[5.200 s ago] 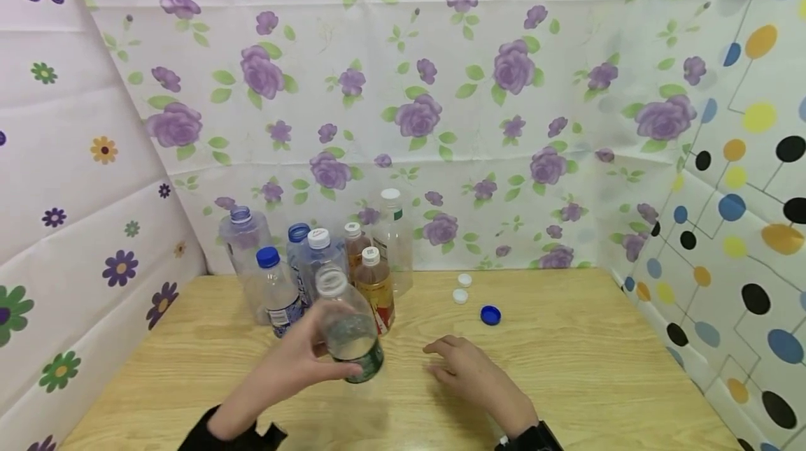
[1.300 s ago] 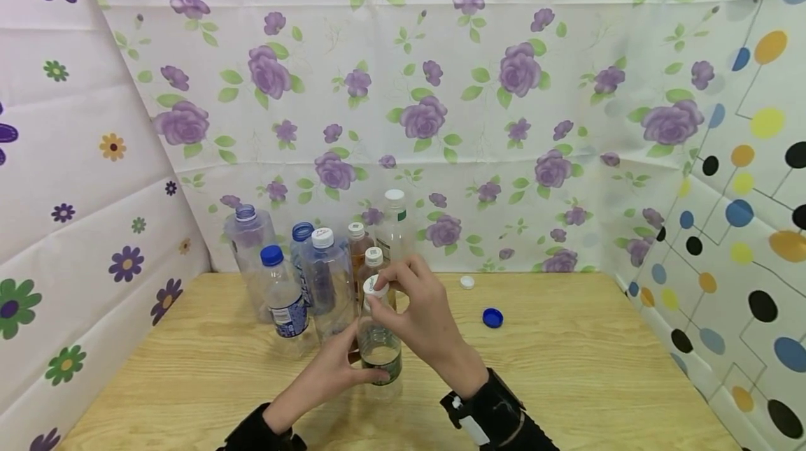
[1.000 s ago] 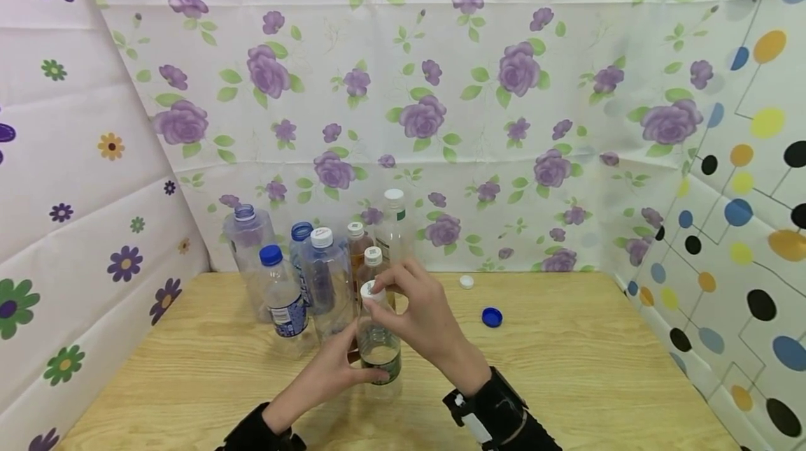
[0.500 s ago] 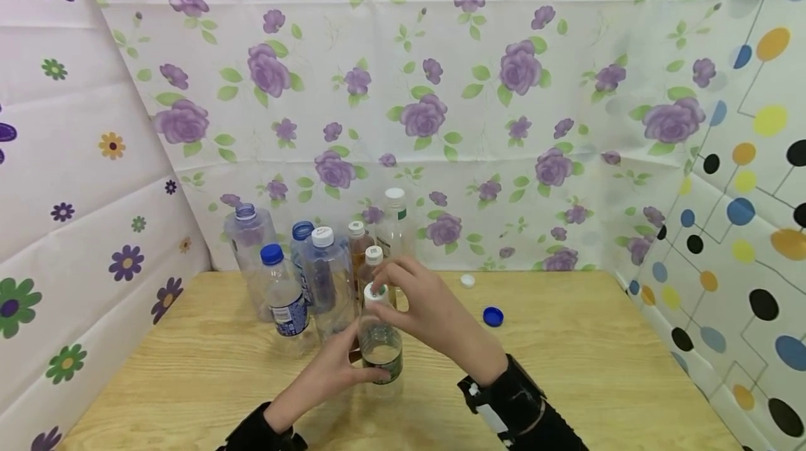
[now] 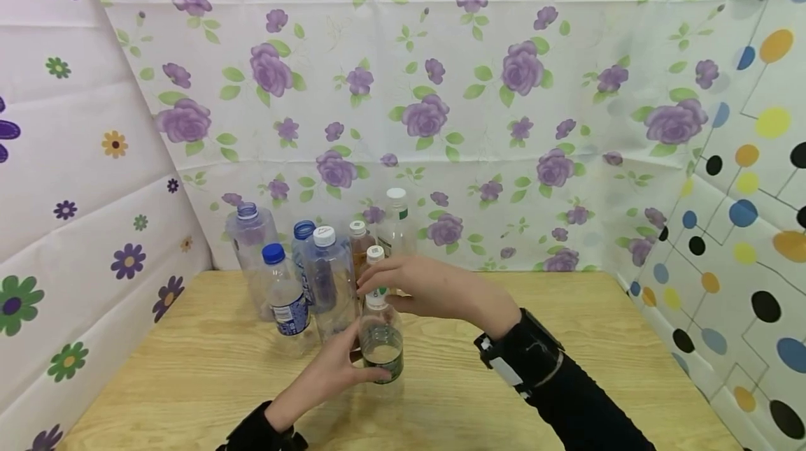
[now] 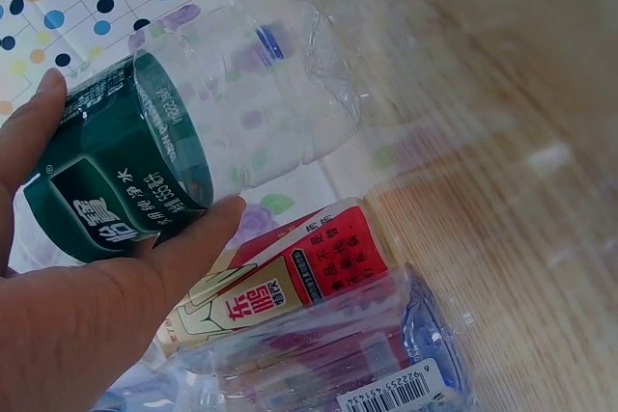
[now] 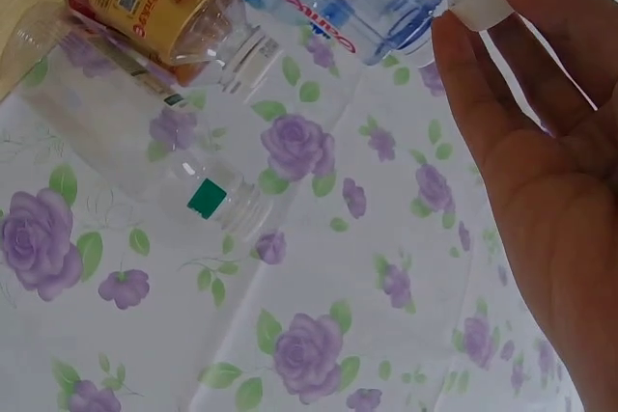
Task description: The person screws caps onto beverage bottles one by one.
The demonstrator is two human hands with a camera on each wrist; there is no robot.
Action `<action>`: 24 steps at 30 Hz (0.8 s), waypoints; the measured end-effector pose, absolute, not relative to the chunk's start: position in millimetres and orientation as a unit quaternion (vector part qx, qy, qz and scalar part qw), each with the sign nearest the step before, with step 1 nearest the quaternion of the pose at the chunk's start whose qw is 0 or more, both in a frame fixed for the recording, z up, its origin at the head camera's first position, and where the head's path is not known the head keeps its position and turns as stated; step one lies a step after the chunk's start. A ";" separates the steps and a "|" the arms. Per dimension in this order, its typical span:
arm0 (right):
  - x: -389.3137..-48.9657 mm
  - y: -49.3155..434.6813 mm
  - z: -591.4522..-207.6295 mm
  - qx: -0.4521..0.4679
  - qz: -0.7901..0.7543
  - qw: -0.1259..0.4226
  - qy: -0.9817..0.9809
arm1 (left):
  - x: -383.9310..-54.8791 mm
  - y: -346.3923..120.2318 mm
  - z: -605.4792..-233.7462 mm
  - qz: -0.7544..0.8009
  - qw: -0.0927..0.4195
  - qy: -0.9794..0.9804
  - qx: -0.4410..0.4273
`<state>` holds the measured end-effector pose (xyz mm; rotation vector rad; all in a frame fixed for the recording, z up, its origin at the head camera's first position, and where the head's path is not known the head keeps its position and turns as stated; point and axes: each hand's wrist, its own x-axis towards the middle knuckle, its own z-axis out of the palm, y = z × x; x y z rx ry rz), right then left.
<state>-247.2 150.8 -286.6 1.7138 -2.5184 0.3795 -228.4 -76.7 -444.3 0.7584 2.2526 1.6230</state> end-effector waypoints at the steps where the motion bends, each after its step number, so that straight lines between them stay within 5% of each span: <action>1: -247.2 150.2 -285.3 0.555 0.117 0.031 -0.823 | -229.6 -76.8 -446.2 0.557 0.131 0.777 0.262; 15: -239.2 139.0 -289.3 0.503 0.106 0.093 -0.853 | -232.3 -76.8 -453.1 0.552 0.119 0.776 0.280; 24: -237.4 140.6 -283.1 0.499 0.091 0.073 -0.859 | -230.8 -76.3 -451.3 0.547 0.119 0.781 0.276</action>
